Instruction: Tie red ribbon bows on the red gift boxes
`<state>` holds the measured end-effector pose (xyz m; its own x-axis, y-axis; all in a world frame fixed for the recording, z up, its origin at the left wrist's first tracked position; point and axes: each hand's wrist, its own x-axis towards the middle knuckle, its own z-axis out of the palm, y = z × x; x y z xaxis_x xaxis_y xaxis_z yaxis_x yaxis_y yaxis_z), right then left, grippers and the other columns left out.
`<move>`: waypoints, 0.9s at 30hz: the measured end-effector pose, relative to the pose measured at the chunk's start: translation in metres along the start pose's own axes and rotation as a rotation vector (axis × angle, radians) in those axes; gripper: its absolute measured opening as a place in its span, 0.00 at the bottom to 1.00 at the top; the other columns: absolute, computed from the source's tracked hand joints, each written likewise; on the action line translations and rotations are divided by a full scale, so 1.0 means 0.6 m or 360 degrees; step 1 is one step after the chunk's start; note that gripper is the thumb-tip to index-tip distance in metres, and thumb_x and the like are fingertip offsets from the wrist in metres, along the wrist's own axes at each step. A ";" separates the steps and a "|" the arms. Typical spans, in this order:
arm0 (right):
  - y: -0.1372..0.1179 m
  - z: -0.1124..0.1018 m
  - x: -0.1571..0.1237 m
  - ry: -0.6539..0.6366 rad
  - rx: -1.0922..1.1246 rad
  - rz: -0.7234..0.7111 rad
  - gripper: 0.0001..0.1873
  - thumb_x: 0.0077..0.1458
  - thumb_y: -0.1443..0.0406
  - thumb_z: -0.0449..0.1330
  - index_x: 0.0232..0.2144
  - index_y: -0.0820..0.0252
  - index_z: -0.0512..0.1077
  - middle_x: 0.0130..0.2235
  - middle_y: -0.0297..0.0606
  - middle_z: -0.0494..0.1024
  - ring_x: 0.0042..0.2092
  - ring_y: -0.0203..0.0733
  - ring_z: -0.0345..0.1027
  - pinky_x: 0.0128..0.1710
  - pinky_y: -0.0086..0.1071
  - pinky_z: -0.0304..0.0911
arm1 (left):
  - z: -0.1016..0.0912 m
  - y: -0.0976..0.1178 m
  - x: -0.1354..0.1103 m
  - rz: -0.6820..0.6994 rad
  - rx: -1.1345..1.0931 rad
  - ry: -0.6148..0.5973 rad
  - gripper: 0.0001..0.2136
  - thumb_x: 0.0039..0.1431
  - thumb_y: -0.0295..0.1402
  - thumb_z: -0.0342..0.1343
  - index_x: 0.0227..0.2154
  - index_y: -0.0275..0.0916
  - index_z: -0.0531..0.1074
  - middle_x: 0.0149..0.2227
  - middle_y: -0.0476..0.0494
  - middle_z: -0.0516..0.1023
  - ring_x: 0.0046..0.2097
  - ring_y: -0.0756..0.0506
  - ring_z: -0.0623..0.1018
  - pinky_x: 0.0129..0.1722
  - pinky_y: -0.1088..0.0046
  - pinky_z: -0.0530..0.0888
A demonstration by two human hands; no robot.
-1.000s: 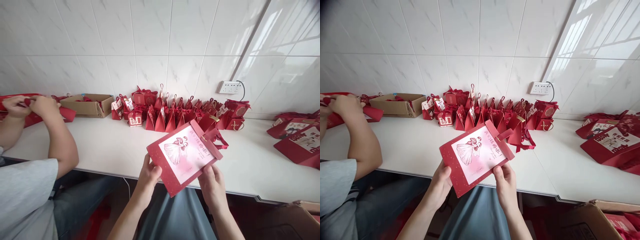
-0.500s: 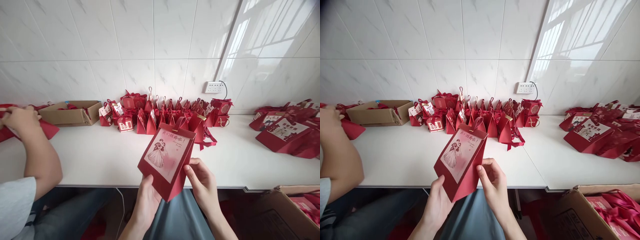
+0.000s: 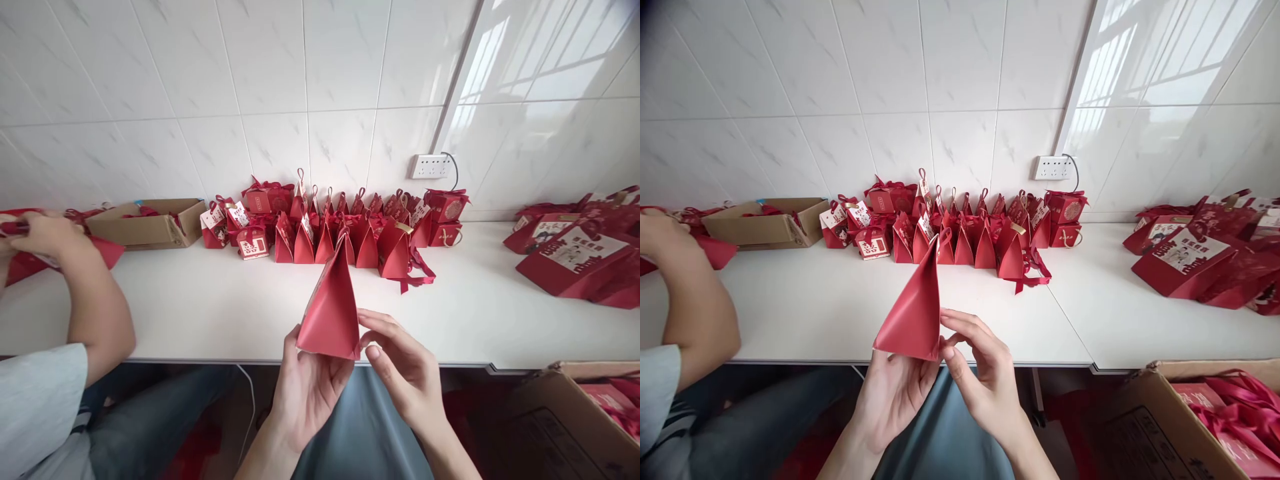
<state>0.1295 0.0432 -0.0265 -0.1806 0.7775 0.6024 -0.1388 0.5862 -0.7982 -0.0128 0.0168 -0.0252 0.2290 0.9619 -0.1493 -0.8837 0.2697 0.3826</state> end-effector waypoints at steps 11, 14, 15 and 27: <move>-0.001 -0.006 -0.004 0.0061 -0.0228 -0.0114 0.22 0.60 0.70 0.56 0.53 0.43 0.67 0.51 0.36 0.73 0.50 0.41 0.68 0.40 0.31 0.70 | 0.018 -0.008 -0.013 -0.0349 -0.0206 -0.0075 0.27 0.64 0.48 0.43 0.49 0.25 0.68 0.45 0.30 0.77 0.45 0.43 0.78 0.48 0.68 0.74; 0.002 -0.006 -0.005 0.0060 -0.0239 -0.0099 0.20 0.60 0.68 0.55 0.53 0.44 0.68 0.52 0.37 0.72 0.49 0.41 0.68 0.42 0.32 0.69 | 0.022 -0.012 -0.014 -0.0463 -0.0214 -0.0055 0.26 0.64 0.49 0.43 0.45 0.27 0.70 0.41 0.34 0.78 0.43 0.45 0.79 0.44 0.70 0.74; 0.002 -0.007 -0.005 0.0072 -0.0214 -0.0075 0.18 0.61 0.67 0.55 0.52 0.45 0.68 0.52 0.37 0.72 0.49 0.41 0.68 0.43 0.33 0.69 | 0.022 -0.013 -0.012 -0.0442 -0.0160 -0.0021 0.25 0.63 0.49 0.44 0.44 0.28 0.70 0.41 0.34 0.78 0.44 0.45 0.78 0.43 0.70 0.74; 0.062 -0.028 -0.020 -0.0026 0.0863 0.0717 0.21 0.56 0.52 0.58 0.49 0.52 0.69 0.51 0.44 0.74 0.49 0.50 0.70 0.45 0.40 0.68 | 0.012 -0.009 -0.008 0.1157 0.1621 0.0180 0.38 0.45 0.37 0.66 0.59 0.48 0.55 0.53 0.42 0.70 0.53 0.39 0.73 0.51 0.65 0.72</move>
<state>0.1429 0.0596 -0.0631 -0.3486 0.9118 0.2169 -0.5119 0.0087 -0.8590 -0.0061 0.0108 -0.0202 -0.2589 0.9066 0.3333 -0.0631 -0.3602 0.9307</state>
